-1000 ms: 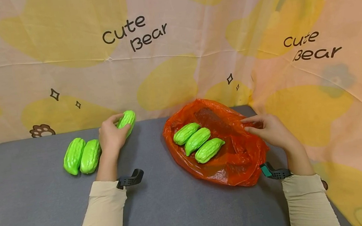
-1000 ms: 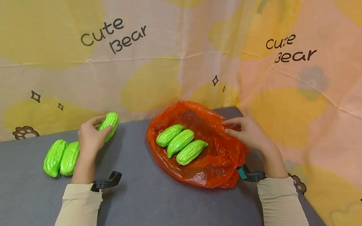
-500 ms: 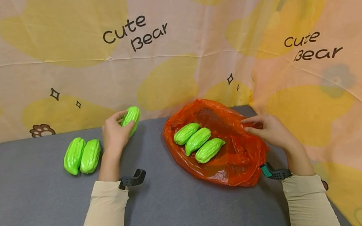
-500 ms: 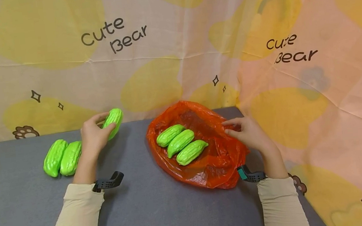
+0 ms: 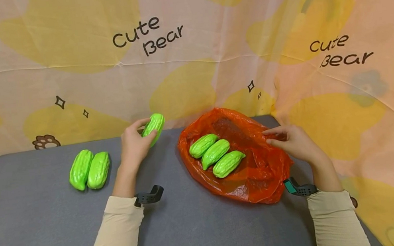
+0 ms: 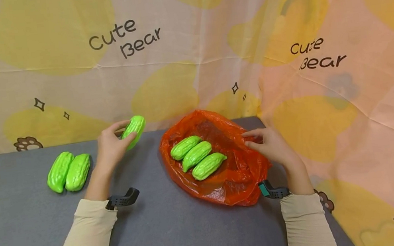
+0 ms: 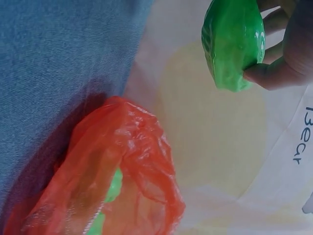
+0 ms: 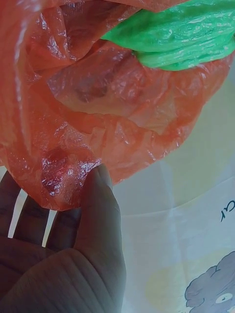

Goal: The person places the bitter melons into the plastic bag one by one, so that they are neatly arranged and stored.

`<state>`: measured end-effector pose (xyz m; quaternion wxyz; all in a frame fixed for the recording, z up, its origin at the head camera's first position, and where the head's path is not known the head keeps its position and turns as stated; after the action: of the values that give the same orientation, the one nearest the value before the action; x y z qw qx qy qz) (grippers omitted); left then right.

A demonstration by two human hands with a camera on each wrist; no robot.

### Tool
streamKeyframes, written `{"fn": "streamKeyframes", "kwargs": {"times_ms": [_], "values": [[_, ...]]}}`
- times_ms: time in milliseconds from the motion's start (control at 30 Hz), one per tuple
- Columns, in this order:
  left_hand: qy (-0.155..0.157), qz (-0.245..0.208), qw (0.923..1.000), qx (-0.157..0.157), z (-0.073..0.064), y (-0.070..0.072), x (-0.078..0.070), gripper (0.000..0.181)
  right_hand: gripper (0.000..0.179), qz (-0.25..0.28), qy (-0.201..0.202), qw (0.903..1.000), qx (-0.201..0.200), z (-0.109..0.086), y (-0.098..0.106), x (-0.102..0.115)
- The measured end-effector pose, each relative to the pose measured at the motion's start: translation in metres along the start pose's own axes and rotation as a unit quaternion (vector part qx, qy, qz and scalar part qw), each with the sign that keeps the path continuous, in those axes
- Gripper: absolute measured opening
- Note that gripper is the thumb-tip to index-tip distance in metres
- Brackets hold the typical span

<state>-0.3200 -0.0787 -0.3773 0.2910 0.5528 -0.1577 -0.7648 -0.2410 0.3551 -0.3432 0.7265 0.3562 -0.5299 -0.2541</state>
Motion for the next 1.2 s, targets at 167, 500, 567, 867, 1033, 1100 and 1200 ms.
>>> {"fn": "streamKeyframes", "kwargs": {"times_ms": [167, 500, 567, 867, 1033, 1100, 1200], "values": [[-0.013, 0.003, 0.9998, 0.014, 0.000, -0.006, -0.006, 0.045, 0.028, -0.004, 0.001, 1.0000, -0.003, -0.001, 0.003, 0.000], [-0.070, 0.014, 0.9966, 0.041, -0.003, -0.015, -0.037, 0.046, 0.028, -0.013, 0.003, 0.9998, -0.011, -0.007, 0.009, -0.002], [-0.078, 0.011, 0.9960, 0.043, -0.004, -0.016, -0.042, 0.045, 0.028, -0.012, 0.005, 0.9998, -0.013, -0.007, 0.010, -0.002], [-0.095, -0.021, 0.9933, 0.062, -0.006, -0.026, -0.061, 0.045, 0.028, -0.007, 0.007, 0.9998, -0.016, -0.006, 0.014, 0.001], [-0.087, -0.023, 0.9932, 0.074, -0.006, -0.031, -0.067, 0.046, 0.028, -0.004, -0.001, 0.9999, -0.013, -0.008, 0.011, 0.002], [-0.090, -0.023, 0.9924, 0.081, -0.006, -0.031, -0.070, 0.046, 0.028, -0.005, 0.003, 0.9999, -0.012, -0.006, 0.009, 0.003], [-0.102, -0.029, 0.9892, 0.101, -0.005, -0.032, -0.076, 0.045, 0.027, -0.005, 0.009, 0.9999, -0.012, -0.003, 0.005, 0.003]]}}
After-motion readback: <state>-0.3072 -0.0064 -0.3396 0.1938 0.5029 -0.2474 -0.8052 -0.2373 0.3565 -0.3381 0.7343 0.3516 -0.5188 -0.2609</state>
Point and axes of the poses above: each hand's wrist, its own z-axis towards the middle knuckle, its own y-axis out of the back of the hand, x = y × z, the point moved 3 cm from there along z, towards the middle knuckle, and after that the axes turned 5 degrees about z, right-handed, at the moved point
